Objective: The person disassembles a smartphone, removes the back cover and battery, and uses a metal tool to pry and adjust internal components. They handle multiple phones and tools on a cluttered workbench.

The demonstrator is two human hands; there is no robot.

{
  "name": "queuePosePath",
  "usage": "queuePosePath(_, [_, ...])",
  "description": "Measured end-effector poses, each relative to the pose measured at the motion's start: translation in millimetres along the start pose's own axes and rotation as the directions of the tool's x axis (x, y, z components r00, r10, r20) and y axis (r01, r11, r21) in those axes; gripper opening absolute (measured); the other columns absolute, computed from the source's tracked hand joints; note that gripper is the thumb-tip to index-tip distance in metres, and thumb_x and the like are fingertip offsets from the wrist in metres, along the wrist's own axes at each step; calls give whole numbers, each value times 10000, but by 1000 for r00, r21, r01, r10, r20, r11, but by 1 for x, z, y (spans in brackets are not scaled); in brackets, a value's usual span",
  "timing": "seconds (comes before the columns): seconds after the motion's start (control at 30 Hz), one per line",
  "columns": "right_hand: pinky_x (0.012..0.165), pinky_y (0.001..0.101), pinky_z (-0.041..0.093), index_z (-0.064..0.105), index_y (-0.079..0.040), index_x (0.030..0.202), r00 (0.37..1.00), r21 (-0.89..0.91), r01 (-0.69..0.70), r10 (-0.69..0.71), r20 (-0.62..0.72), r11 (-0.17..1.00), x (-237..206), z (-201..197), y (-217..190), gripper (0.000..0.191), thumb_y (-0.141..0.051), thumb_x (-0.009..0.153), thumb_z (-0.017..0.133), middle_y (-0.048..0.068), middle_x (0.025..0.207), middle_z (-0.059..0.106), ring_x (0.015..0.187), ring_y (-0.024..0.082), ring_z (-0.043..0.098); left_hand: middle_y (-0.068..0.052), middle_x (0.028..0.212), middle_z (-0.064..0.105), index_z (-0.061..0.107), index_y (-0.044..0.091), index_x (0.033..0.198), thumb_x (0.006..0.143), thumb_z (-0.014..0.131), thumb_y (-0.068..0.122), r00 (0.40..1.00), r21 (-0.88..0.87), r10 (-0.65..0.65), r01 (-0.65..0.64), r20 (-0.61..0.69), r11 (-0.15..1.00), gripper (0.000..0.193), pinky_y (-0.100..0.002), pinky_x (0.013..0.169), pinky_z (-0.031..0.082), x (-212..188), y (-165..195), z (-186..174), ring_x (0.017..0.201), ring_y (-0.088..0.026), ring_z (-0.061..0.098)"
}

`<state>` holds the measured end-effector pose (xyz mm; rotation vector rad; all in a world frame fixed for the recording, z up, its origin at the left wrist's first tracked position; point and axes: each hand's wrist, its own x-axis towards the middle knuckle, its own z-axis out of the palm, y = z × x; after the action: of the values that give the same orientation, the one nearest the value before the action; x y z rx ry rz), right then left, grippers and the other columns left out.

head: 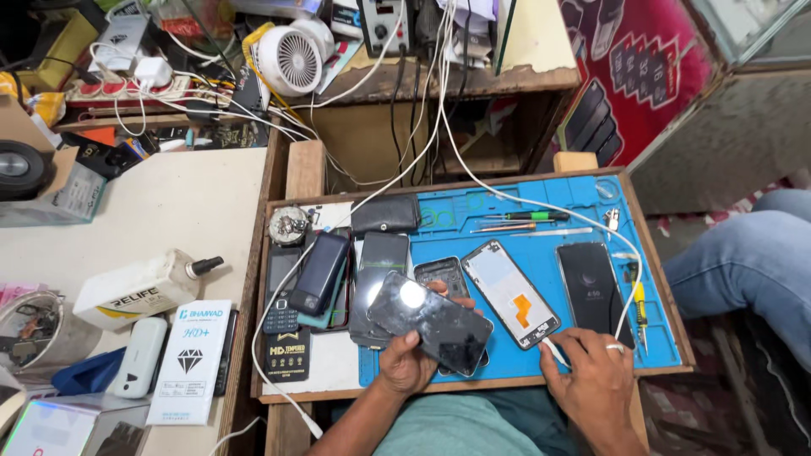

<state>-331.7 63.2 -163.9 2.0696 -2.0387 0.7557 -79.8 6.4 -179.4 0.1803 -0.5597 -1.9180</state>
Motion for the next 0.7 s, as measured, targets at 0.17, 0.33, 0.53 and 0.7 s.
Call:
queuePosePath(0.17, [866, 438, 446, 777, -156, 905, 999, -54, -45, 45, 9, 998, -3, 5, 1, 228, -320, 749, 806, -4, 962, 683, 916, 274, 629, -302, 1374, 553, 386, 54, 1466, 813, 729, 403, 1000, -29, -3, 2, -28, 1000, 816, -561, 1121, 501, 3, 1, -4, 1313, -433, 580])
queuePosePath(0.33, [846, 430, 445, 770, -136, 912, 1000, -2, -29, 29, 4, 1000, -1, 3, 0, 217, -299, 771, 793, -6, 967, 684, 905, 263, 628, -313, 1355, 561, 386, 46, 1460, 816, 729, 395, 1000, -16, -6, 6, -10, 1000, 809, -564, 1115, 497, 4, 1, -2, 1312, -438, 578])
queuePosePath(0.53, [819, 431, 441, 755, -127, 860, 998, 23, -55, 55, -5, 998, 3, 11, 2, 175, -262, 757, 793, 14, 913, 670, 875, 257, 630, -320, 1347, 565, 376, 40, 1460, 810, 723, 377, 1000, 9, -19, 19, -21, 1000, 810, -575, 1121, 494, 4, -1, -2, 1308, -447, 577])
queuePosePath(0.7, [809, 444, 439, 731, -122, 832, 997, 25, -65, 66, -32, 998, 4, 15, 0, 165, -245, 745, 797, 24, 894, 667, 873, 270, 629, -332, 1351, 563, 376, 28, 1471, 837, 701, 363, 1000, 8, -6, 6, -15, 1000, 787, -582, 1131, 471, 4, -2, -3, 1314, -453, 565])
